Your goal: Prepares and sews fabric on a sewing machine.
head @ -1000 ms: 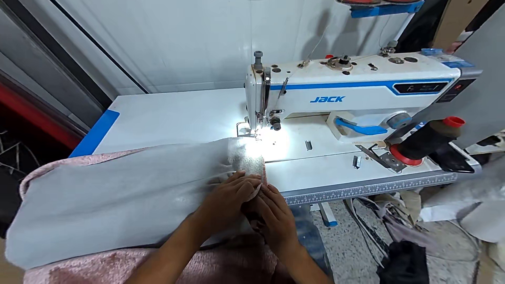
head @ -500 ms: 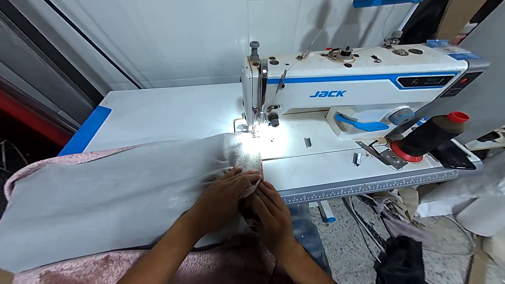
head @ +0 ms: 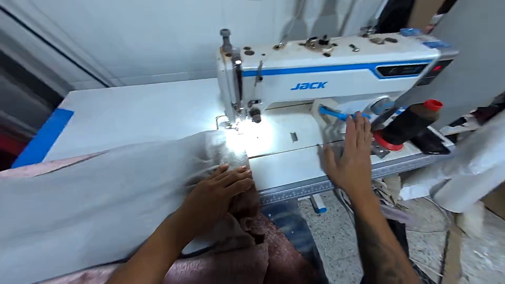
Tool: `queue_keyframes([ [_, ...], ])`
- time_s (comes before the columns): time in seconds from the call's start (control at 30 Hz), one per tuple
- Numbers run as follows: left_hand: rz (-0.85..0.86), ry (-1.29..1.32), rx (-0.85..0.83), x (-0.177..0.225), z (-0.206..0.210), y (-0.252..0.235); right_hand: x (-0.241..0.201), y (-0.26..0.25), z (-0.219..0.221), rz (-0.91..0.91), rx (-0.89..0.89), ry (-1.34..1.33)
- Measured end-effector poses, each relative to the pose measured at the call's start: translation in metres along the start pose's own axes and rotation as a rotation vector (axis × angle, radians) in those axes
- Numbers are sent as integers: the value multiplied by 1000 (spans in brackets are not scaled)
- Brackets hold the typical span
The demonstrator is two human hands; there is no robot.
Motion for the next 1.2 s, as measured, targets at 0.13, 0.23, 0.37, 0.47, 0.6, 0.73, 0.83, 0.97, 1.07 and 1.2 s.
queue_keyframes([
  [0.13, -4, 5, -27, 2, -2, -5, 3, 2, 7, 1, -27, 1],
  [0.23, -10, 34, -39, 2, -4, -6, 2, 1, 7, 9, 28, -16],
  [0.37, -17, 40, -41, 3, -4, -10, 1, 3, 6, 9, 55, -27],
  [0.47, -29, 44, -42, 4, -4, -13, 2, 3, 4, 11, 70, -41],
  [0.6, -39, 55, -60, 6, -4, -13, 8, 19, 1, 92, 23, -35],
  [0.73, -37, 42, -96, 9, -6, -10, 12, 16, 4, 127, 19, -12],
  [0.83, -35, 50, -92, 10, -5, -9, 12, 14, 3, 117, 48, -14],
  [0.97, -18, 49, -84, 13, -6, -6, 12, 14, 2, 113, 47, 1],
  [1.07, -9, 43, -80, 14, -6, -5, 11, 14, 3, 119, 53, 8],
  [1.2, -19, 60, -90, 16, -7, -5, 10, 14, 3, 104, 66, 6],
])
Point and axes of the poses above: each hand's wrist, its own y-axis away from the middle knuckle, its own z-axis out of the palm, x = y × z, the point moved 5 cm from there along -y, towards the middle knuckle, and after that the axes turned 7 degrees about -z, right-handed, at the moved point
